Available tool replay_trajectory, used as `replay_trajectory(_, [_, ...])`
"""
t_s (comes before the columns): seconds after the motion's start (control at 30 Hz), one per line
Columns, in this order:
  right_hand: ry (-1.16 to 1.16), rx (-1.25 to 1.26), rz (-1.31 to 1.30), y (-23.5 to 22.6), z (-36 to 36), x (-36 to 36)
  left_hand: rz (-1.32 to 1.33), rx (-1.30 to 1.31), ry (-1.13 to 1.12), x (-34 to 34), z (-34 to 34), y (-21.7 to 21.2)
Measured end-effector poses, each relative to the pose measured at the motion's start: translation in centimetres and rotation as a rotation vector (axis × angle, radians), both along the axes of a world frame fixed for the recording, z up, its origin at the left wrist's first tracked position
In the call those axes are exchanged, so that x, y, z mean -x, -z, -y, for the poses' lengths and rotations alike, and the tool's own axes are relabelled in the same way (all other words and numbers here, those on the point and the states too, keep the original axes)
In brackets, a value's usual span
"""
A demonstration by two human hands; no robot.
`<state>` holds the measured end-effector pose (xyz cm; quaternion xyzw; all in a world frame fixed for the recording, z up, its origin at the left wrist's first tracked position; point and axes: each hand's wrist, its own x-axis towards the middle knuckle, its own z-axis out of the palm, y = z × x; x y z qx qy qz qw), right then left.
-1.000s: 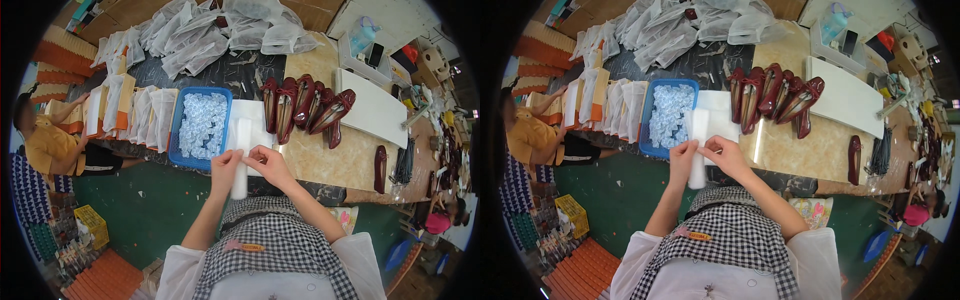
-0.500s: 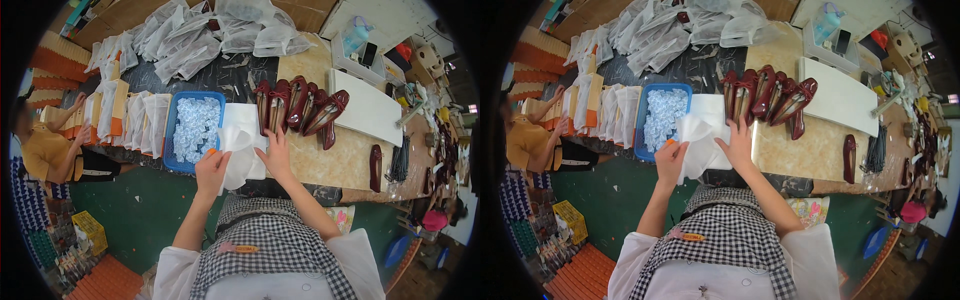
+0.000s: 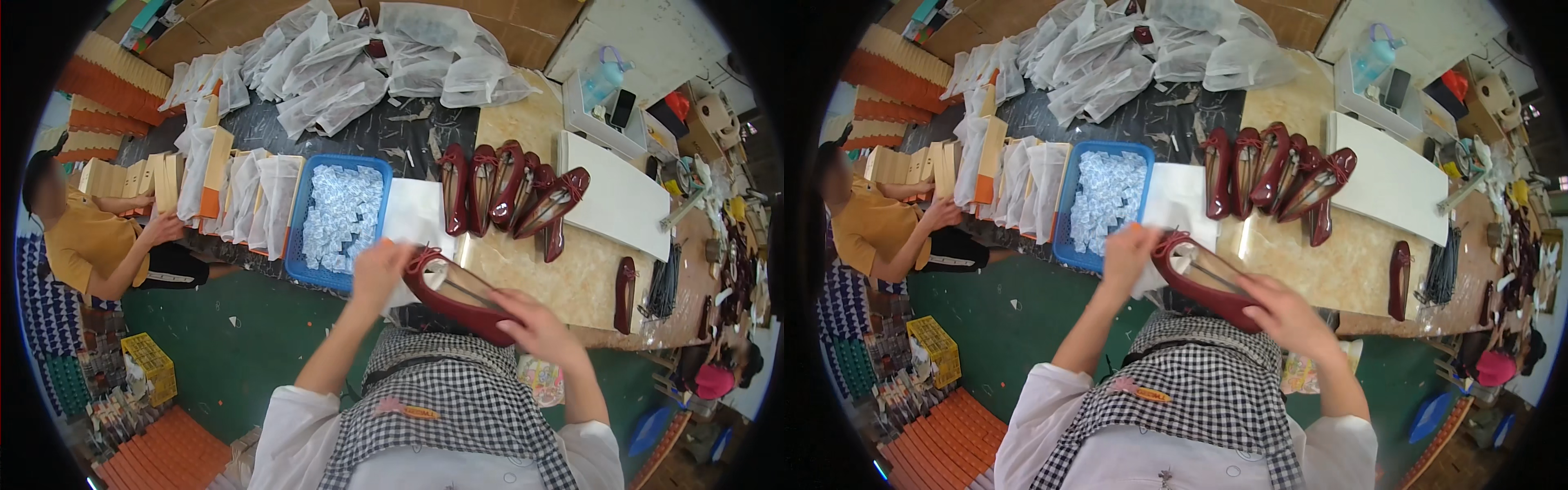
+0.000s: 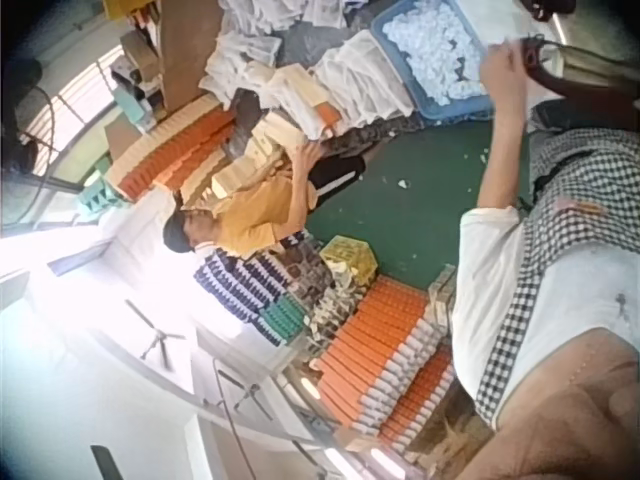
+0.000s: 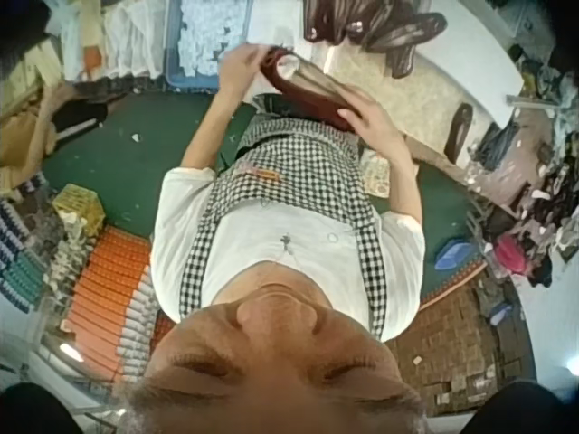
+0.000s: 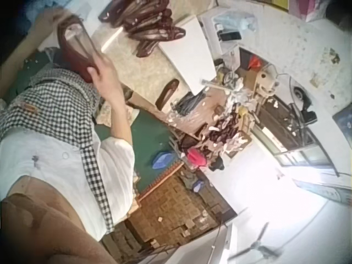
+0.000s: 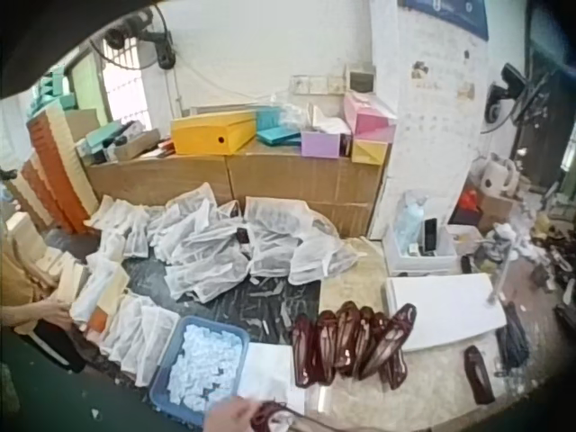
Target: The person prepares maroon shoes for packaging by inserting metal shoe trees and wiping the interior with a cloth. They then place the shoes into white tissue paper and attach price tags to the bows.
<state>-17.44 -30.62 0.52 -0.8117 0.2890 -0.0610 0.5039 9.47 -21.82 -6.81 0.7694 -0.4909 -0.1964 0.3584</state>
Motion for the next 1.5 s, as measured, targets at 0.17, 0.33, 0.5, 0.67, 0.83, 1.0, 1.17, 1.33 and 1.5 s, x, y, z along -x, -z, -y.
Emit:
replay_trajectory(0.17, [0.181, -0.688, 0.037, 5.8, 3.5, -12.9, -0.154, 0.158, 0.002, 2.3, -3.3, -4.8])
replay_trajectory(0.33, [0.064, -0.541, 0.59, 5.1, 2.2, -23.0, -0.28, 0.329, -0.471, -4.5, -3.8, -6.8])
replay_trajectory(0.5, [0.162, -0.533, 0.421, 6.7, -0.8, -16.6, -0.622, 0.244, -0.476, -0.8, -2.5, -3.1])
replay_trajectory(0.67, [0.772, 0.079, 0.145, 14.1, 4.1, -2.3, -0.573, 0.191, -0.334, 0.0, -1.1, -0.7])
replay_trajectory(0.83, [1.297, 0.136, -0.078, 24.8, 12.1, 0.9, -0.367, 0.127, -0.091, 3.9, 1.2, -2.2])
replay_trajectory(1.0, [1.105, 0.321, 0.07, 23.8, 10.4, 1.4, -0.204, 0.043, -0.084, 4.6, 1.2, -1.2])
replay_trajectory(1.17, [0.498, -0.264, 0.068, 6.8, 2.3, 9.9, 0.094, 0.008, -0.002, 3.3, 2.8, 1.6])
replay_trajectory(1.33, [0.203, -0.485, -0.034, 4.1, -1.0, 6.2, -0.062, 0.051, 0.305, 10.0, 1.8, -1.0])
replay_trajectory(1.5, [0.543, -0.804, 0.6, 10.1, 5.6, -6.5, -0.164, 0.194, -0.043, 8.3, 3.3, -6.0])
